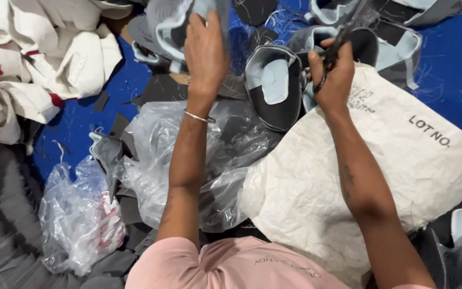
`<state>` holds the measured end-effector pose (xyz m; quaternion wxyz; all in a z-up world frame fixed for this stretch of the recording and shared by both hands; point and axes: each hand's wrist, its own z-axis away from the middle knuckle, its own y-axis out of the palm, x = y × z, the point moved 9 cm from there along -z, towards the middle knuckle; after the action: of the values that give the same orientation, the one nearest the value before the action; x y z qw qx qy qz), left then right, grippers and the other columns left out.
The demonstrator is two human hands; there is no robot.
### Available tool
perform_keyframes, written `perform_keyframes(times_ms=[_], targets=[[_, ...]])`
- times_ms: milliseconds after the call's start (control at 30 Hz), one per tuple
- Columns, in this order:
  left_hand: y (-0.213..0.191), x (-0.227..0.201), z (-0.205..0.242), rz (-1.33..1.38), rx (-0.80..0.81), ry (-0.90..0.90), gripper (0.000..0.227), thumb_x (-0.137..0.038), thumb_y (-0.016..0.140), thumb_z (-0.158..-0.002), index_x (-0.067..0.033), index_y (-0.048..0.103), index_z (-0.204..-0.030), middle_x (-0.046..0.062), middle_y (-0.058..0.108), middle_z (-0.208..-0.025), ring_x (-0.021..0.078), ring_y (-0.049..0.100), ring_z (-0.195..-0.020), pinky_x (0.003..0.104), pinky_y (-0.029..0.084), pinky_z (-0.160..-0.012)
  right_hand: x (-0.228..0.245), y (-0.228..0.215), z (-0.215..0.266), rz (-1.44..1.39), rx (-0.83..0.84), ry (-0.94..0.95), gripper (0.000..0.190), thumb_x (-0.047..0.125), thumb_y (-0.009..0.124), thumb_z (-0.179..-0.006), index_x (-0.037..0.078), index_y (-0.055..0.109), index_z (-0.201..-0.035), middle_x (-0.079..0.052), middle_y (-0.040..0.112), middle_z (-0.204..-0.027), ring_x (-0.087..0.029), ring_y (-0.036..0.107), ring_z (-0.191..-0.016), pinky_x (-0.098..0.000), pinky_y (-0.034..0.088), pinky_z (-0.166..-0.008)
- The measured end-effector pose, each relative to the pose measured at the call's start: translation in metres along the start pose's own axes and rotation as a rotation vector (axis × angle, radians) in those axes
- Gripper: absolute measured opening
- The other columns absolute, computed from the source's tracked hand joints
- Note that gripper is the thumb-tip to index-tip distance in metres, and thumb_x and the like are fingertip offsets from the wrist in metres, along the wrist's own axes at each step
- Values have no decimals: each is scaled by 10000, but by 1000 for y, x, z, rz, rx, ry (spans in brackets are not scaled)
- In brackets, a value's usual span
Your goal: The person uses shears to cut the upper part of a grey and black sneaker. They repeatedly trim the fabric around the opening and along the sides, separating the upper from the sole and removing excess material.
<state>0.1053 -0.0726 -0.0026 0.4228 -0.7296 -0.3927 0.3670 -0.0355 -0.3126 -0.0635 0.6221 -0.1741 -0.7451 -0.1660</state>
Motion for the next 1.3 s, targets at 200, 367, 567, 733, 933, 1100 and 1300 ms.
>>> perform_keyframes(times_ms=[200,367,567,733,933,1100,1300], targets=[[-49,-80,8,974,163,435,310,88,634,-980,-47,550,-1247,137,581,-1162,310,614,-1092,397,516,-974,-18,28,1,599,280,-233,341,7,783,-883,-6,570,-1149,-24,585,-821,-82,543,-749,-263,434,-628],[-29,-31,6,1063,80,98,244,-7,600,-1049,-52,566,-1286,65,596,-1170,155,554,-966,297,472,-840,-40,6,-8,151,189,168,284,93,763,-988,47,598,-1214,-69,554,-796,-135,555,-685,-284,444,-606],[55,-15,71,2154,389,-305,251,-105,600,-1136,6,585,-1360,57,672,-1225,99,662,-1069,244,549,-961,-52,7,-8,-437,169,293,374,209,698,-1002,92,485,-1287,-105,738,-1051,-179,748,-926,-304,582,-781],[127,-8,108,2321,545,-471,310,-58,627,-1057,1,579,-1358,58,703,-1170,122,698,-998,273,577,-908,-89,7,-6,-319,306,252,436,129,797,-1032,68,533,-1374,26,521,-844,-88,547,-749,-281,517,-728],[168,45,110,2200,405,-655,375,-132,594,-1030,35,555,-1363,98,749,-1171,181,742,-1020,322,603,-953,-76,20,-7,-262,266,336,459,124,783,-948,71,576,-1354,53,451,-744,-89,510,-666,-283,453,-607],[160,42,99,1962,494,-411,660,-443,654,-1009,-83,435,-1517,57,644,-1217,143,641,-1083,339,551,-1009,-88,-9,-14,-214,81,189,384,63,807,-984,5,567,-1278,8,520,-739,-116,532,-606,-281,453,-557],[142,42,99,1842,506,-215,736,-376,775,-964,-10,471,-1526,64,630,-1329,170,628,-1239,356,532,-1089,-31,50,-8,-96,284,246,448,129,677,-821,33,607,-1253,7,706,-1097,-102,700,-1016,-263,579,-944]])
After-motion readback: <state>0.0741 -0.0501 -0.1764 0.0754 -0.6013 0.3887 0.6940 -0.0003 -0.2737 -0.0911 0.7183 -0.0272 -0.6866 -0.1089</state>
